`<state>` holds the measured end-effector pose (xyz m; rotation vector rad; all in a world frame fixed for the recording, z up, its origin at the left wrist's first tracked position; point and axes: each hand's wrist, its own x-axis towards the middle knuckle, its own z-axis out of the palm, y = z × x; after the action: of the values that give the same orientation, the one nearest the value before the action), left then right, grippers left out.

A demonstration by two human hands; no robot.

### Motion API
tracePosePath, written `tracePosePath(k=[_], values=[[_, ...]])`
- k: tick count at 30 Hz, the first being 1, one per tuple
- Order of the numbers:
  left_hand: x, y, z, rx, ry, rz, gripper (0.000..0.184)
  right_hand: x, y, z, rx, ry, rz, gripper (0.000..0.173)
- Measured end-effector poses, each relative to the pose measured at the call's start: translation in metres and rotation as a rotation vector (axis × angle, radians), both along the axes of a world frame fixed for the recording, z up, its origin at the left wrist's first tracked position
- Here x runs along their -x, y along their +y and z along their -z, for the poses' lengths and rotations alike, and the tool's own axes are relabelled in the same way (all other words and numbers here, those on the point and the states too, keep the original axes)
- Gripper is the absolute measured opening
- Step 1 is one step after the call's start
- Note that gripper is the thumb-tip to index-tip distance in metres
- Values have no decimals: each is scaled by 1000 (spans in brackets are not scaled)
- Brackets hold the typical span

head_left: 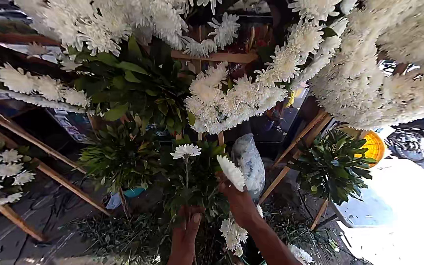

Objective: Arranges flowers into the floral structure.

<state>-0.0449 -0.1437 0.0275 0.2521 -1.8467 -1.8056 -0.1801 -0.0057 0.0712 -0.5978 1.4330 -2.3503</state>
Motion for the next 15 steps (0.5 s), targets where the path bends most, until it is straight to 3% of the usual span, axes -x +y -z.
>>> tracePosePath(k=[2,4,8,11,15], values=[[8,-8,-5,-41,68,25,28,-31,-20,6,-87,-5,-130,33],[6,-17,-6,43,71,47,19,-51,-40,10,-76,-95,-79,27],[-7,-41,-2,183,29,34,25,-60,-69,15,82,-231,73,22],[-14,-54,8,251,-10,8,29,-37,-64,0,214,-255,174,20],[-4,-57,5,271,-23,51,65,-50,-63,-10,107,-320,-63,19]])
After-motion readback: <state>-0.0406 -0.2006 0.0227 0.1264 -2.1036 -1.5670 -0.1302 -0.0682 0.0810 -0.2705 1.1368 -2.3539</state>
